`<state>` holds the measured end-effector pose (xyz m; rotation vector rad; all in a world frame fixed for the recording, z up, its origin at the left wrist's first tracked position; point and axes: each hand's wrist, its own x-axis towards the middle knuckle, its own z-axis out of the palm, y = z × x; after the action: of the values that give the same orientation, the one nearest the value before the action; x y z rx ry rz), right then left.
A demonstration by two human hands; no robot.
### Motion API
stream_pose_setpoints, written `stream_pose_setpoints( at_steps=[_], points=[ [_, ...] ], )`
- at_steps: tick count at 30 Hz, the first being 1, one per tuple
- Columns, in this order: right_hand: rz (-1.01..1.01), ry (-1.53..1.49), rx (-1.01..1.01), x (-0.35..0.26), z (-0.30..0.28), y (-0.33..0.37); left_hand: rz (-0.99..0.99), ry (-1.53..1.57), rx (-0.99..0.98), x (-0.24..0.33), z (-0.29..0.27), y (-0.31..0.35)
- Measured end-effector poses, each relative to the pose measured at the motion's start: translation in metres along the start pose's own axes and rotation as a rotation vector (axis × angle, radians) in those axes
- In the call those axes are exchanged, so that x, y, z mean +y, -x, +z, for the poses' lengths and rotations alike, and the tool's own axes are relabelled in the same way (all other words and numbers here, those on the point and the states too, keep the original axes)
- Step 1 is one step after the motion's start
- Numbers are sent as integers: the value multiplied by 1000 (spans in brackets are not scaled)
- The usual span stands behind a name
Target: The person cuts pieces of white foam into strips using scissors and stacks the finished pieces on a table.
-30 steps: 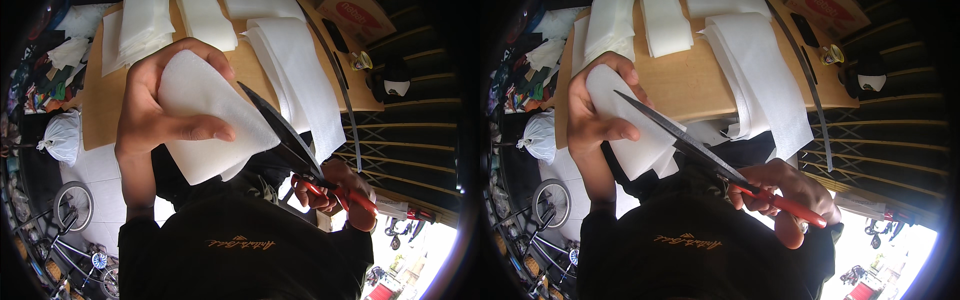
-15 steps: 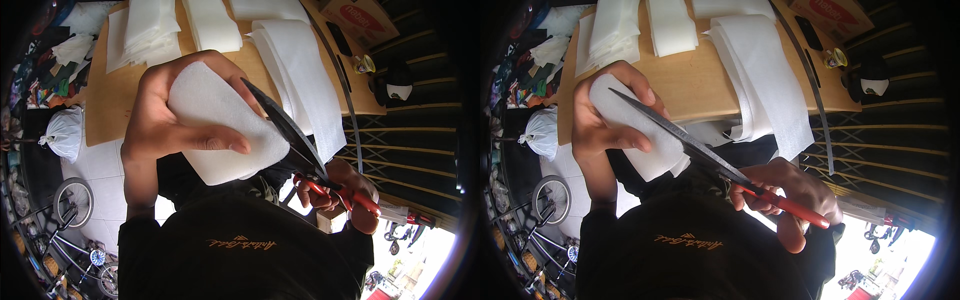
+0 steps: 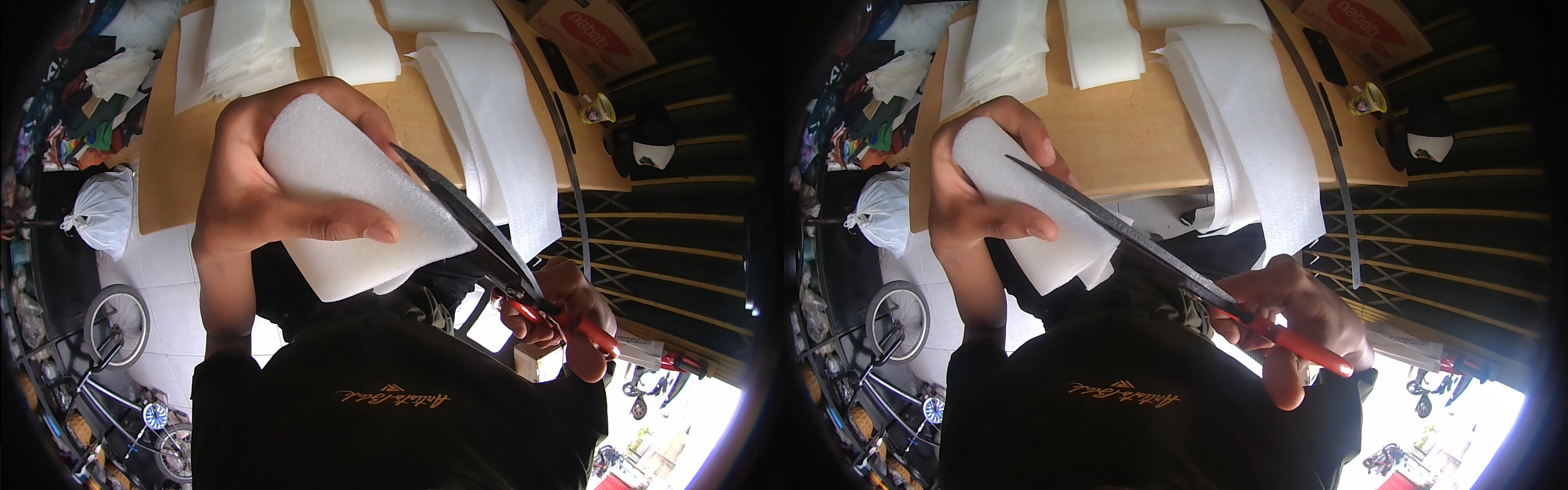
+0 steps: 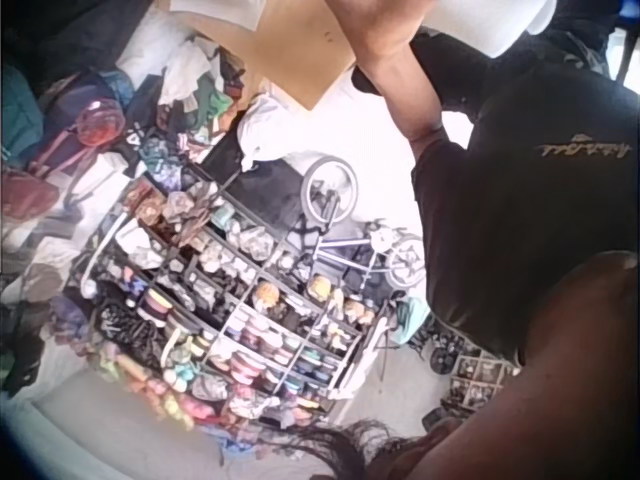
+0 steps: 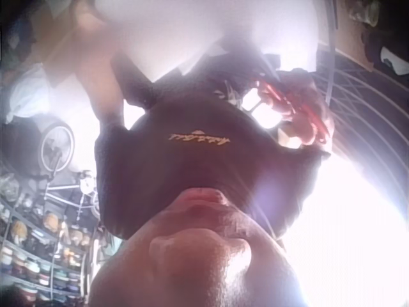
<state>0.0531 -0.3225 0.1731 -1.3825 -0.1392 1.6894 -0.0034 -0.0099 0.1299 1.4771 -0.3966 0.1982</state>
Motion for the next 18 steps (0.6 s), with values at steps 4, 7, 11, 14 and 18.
stream_pose_setpoints(
  at_steps=[4, 7, 11, 14, 18],
  points=[
    [-130, 16, 159, 5, 14, -1, -18, -5, 17, 0, -1, 2],
    [-274, 186, 235, 4, 19, 2, 9, -35, 2, -6, -4, 3],
    [-343, 458, 218, -1, 16, 4, -27, -21, -6, -6, -5, 5],
    [-371, 518, 172, 1, 7, -5, -83, -27, 61, -5, -4, 12],
    [-338, 278, 163, 25, 7, -20, -135, -74, 56, -17, -5, 20]
  ],
)
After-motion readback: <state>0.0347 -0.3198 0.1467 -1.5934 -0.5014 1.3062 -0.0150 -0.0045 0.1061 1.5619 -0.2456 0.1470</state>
